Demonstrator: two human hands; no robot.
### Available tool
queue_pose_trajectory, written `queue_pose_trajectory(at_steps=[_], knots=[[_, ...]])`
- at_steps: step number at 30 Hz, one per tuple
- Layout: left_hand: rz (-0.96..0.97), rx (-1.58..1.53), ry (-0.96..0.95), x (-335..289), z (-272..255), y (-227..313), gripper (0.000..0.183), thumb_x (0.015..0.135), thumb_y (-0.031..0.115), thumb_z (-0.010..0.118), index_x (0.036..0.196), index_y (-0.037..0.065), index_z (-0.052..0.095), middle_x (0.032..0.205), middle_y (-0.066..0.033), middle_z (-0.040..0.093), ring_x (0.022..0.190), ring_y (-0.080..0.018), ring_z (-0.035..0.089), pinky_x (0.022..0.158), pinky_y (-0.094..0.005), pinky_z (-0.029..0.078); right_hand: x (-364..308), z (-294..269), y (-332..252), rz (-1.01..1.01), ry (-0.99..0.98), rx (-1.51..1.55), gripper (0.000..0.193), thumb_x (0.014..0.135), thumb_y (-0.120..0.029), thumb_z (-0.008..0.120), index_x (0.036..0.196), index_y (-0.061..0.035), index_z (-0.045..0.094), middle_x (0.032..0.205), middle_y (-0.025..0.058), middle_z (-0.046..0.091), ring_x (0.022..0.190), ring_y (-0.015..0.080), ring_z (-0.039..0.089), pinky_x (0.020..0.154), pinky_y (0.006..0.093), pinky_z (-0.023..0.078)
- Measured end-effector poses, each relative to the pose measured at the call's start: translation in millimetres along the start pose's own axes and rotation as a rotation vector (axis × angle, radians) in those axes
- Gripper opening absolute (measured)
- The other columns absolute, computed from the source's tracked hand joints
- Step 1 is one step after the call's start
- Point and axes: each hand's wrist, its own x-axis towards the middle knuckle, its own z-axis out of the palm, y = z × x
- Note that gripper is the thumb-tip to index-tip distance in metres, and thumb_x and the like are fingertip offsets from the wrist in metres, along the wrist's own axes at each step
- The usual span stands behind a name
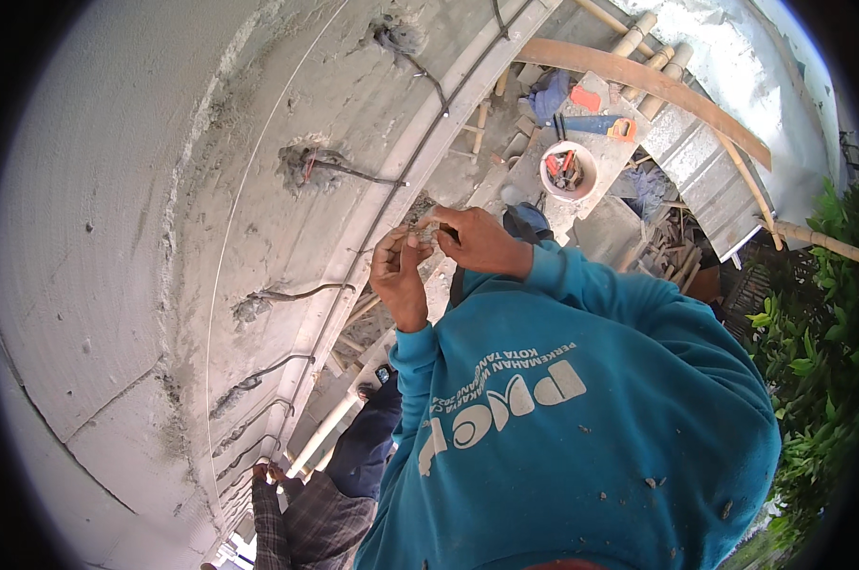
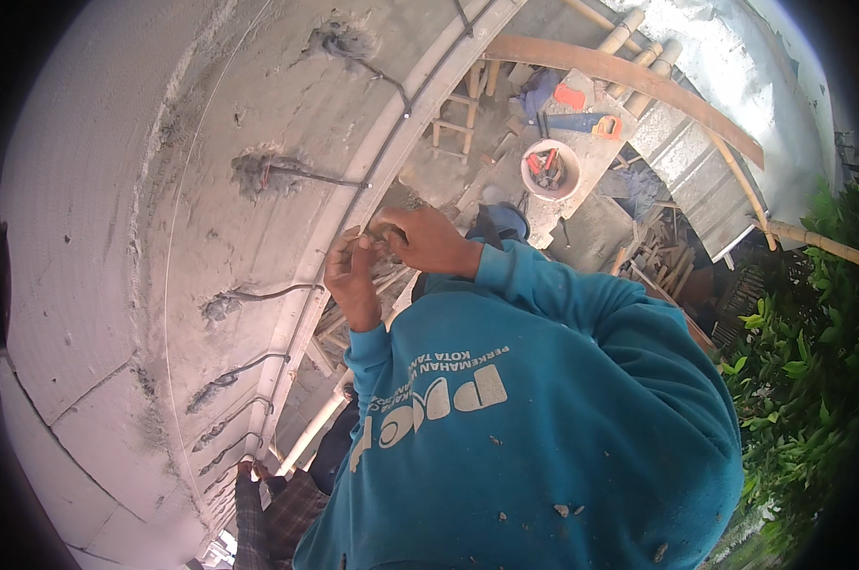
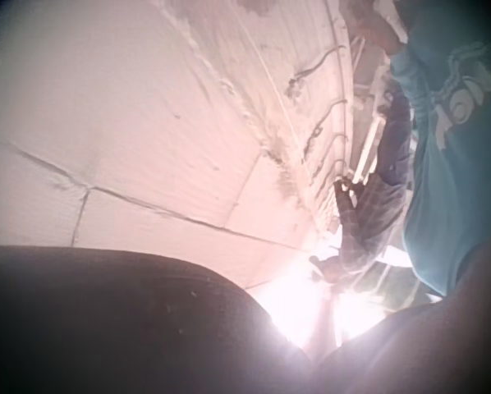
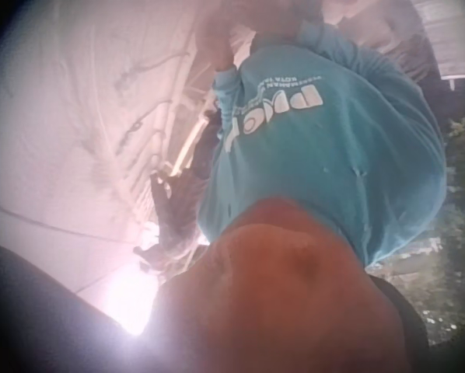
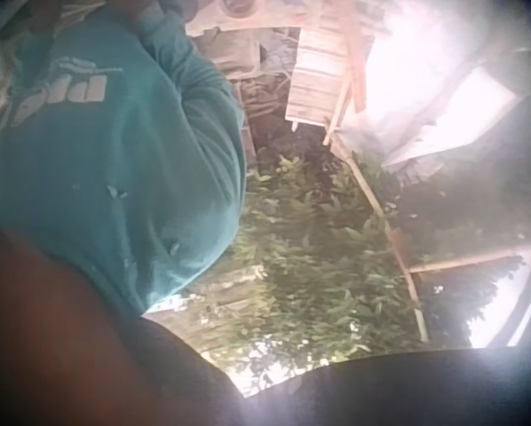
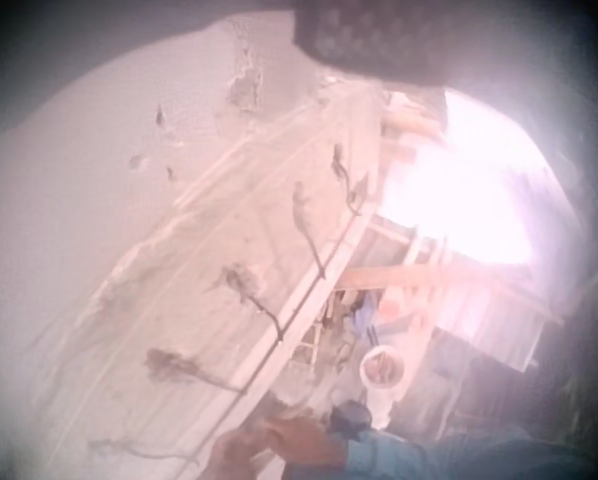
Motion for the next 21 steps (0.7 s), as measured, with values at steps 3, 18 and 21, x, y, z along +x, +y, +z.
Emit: queue_pose_trajectory(at_steps=[3, 18, 21], knots=[[0.000, 0.115, -0.005, 0.5, -4.5, 2.0, 0.023, 0.093, 0.006, 0.066, 0.113, -0.004, 0.061, 0.087, -0.0099, 0.069, 0.077, -0.0133, 0.067, 0.070, -0.0253, 0.056, -3.3, 0.8, 0.3, 0.000, 0.008, -0.014, 0.017, 0.086, -0.010, 0.055, 0.099, -0.0077, 0.066, 0.070, 0.0195, 0.062, 0.063, 0.0376, 0.062, 0.059, 0.0451, 0.048], [-0.049, 0.072, -0.025, 3.6, -10.3, -15.8, 0.020, 0.093, 0.015, 0.068, 0.101, -0.003, 0.064, 0.082, -0.0094, 0.068, 0.071, -0.0147, 0.067, 0.065, -0.0265, 0.057, -6.3, 8.8, 21.5, -0.197, 0.012, -0.053, 0.018, 0.083, -0.005, 0.057, 0.097, -0.0020, 0.069, 0.082, 0.0205, 0.065, 0.077, 0.0389, 0.063, 0.068, 0.0449, 0.050], [-0.139, 0.006, -0.029, 1.1, -6.4, -20.0, 0.019, 0.092, 0.014, 0.069, 0.098, -0.004, 0.064, 0.083, -0.0107, 0.069, 0.070, -0.0153, 0.067, 0.065, -0.0266, 0.058, -7.4, 6.0, 19.4, -0.124, -0.019, -0.053, 0.016, 0.085, -0.007, 0.059, 0.096, -0.0015, 0.069, 0.089, 0.0187, 0.066, 0.082, 0.0370, 0.064, 0.072, 0.0432, 0.050]])
